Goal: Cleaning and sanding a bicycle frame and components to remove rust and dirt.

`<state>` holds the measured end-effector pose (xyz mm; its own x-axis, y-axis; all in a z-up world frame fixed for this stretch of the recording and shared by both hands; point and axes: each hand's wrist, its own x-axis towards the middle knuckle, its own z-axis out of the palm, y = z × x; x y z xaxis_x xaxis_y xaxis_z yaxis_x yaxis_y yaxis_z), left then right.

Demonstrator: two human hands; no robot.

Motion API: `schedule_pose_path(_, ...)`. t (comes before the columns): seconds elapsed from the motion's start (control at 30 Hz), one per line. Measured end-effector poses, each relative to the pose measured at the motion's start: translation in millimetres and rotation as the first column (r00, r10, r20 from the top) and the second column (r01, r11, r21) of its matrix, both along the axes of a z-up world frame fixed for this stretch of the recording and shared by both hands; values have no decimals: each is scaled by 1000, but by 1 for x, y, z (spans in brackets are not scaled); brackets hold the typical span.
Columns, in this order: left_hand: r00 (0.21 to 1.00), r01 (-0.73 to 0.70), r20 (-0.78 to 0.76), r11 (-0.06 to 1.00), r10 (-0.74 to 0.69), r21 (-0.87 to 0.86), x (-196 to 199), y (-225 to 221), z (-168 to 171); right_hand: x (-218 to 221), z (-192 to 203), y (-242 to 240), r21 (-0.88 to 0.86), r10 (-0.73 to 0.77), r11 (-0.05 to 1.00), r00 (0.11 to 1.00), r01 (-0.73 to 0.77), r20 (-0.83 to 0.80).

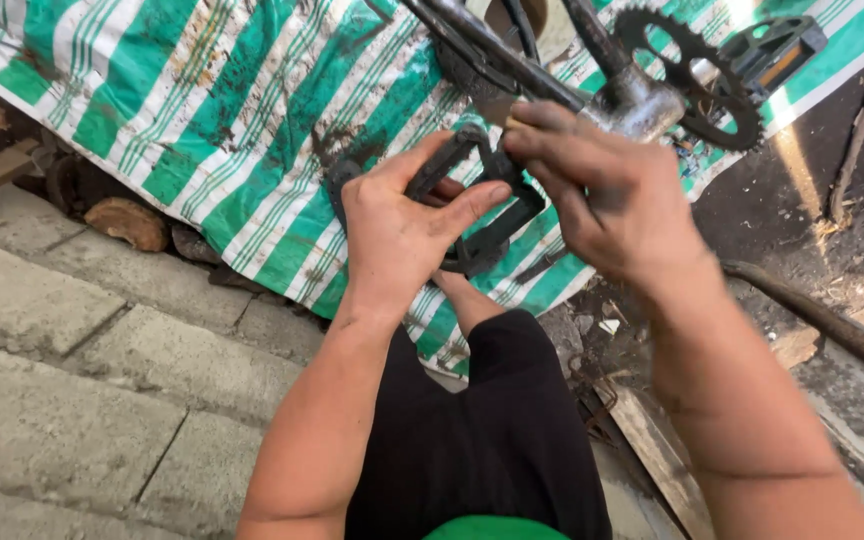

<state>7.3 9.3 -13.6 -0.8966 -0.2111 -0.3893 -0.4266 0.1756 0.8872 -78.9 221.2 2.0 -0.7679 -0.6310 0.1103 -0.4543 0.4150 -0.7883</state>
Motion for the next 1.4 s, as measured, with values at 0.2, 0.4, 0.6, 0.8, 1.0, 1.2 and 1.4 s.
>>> schedule_pose_path(0.2,999,-8,-51,1000,9,30,-1,-1,3,-42,28,-39,534,94,798,933,-279,348)
schedule_pose_path(0.4,999,13,-33,1000,-12,20,0,0,6,48,-73,16,-386,-151,910,988,153,37)
schedule_pose_path(0.6,989,-42,144,993,26,114,-7,-9,-6,93,-70,47,-54,-343,934,929,353,141)
schedule_pose_path(0.8,917,34,-332,875,-219,-482,6,-11,-19,86,-65,3,163,-353,918,932,361,-82)
schedule_pose_path(1.0,830,408,123,441,-544,-800,-1,-17,-4,71,-76,14,160,-130,975,979,155,-158)
schedule_pose_path(1.2,804,453,93,504,-587,-735,-11,-31,-22,86,-78,-2,257,-267,873,848,414,-457)
schedule_pose_path(1.4,829,449,54,605,-557,-658,-18,-34,-17,74,-73,-7,232,-249,920,928,316,-276)
